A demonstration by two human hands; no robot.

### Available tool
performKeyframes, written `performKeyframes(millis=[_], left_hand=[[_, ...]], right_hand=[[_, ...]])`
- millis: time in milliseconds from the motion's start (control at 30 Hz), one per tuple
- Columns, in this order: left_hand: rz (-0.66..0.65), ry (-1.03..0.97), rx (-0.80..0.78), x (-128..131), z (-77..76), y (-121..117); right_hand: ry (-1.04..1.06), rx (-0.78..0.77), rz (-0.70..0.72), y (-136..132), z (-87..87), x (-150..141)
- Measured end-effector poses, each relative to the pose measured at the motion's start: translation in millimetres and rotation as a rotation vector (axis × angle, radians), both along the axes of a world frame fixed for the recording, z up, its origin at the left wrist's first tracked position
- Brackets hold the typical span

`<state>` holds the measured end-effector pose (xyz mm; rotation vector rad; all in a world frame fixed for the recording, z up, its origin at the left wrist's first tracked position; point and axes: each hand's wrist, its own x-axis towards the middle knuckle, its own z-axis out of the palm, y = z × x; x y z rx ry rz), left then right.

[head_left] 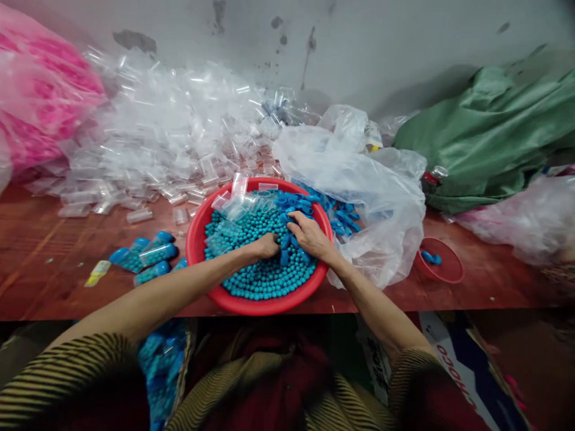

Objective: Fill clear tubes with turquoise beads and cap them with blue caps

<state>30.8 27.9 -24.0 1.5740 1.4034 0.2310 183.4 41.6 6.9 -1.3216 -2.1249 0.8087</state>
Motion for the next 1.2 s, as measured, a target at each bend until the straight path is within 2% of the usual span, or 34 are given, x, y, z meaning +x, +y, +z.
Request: performKeyframes(millis=[100, 233, 267, 367, 467, 667, 767, 833, 933, 1033, 1200], left_hand=[[0.040, -0.206, -0.109, -14, 4.3, 3], [0.196, -0.654, -0.360, -38, 12.9, -1], [0.228, -0.711, -0.396, -42, 14.7, -2], [0.260, -0.721, -0.381, -47, 19.3, -5], [0.253, -0.694, -0.297, -46, 22.1, -8], [0.198, -0.602, -0.118, -41, 26.7, -17], [0.127, -0.569, -0.102, -39, 30.3, -22], [0.104, -0.547, -0.101, -36, 31.1, -25], [0.187, -0.538, -0.043, -30, 30.2, -32], [0.292, -0.586, 0.006, -24, 30.3, -37], [0.315, -0.600, 0.003, -25, 35.1, -42]], right_hand=[[0.215, -0.215, 0.023, 4, -2.1, 4], [0.353, -0.458, 0.119, 5, -2.6, 4], [0.362, -0.495, 0.130, 4, -2.3, 3], [0.365, -0.542, 0.131, 1, -1.5, 0], [0.350, -0.521, 0.121, -3, -1.9, -2], [0.320, -0.381, 0.147, -8, -6.2, -5], [0.329, -0.326, 0.170, -10, -5.8, -7], [0.323, -0.260, 0.133, -13, -3.5, -10], [0.301, -0.129, 0.020, -20, 0.6, -16], [0.322, -0.077, -0.056, -27, 2.5, -19], [0.333, -0.070, 0.003, -31, -0.3, -18]])
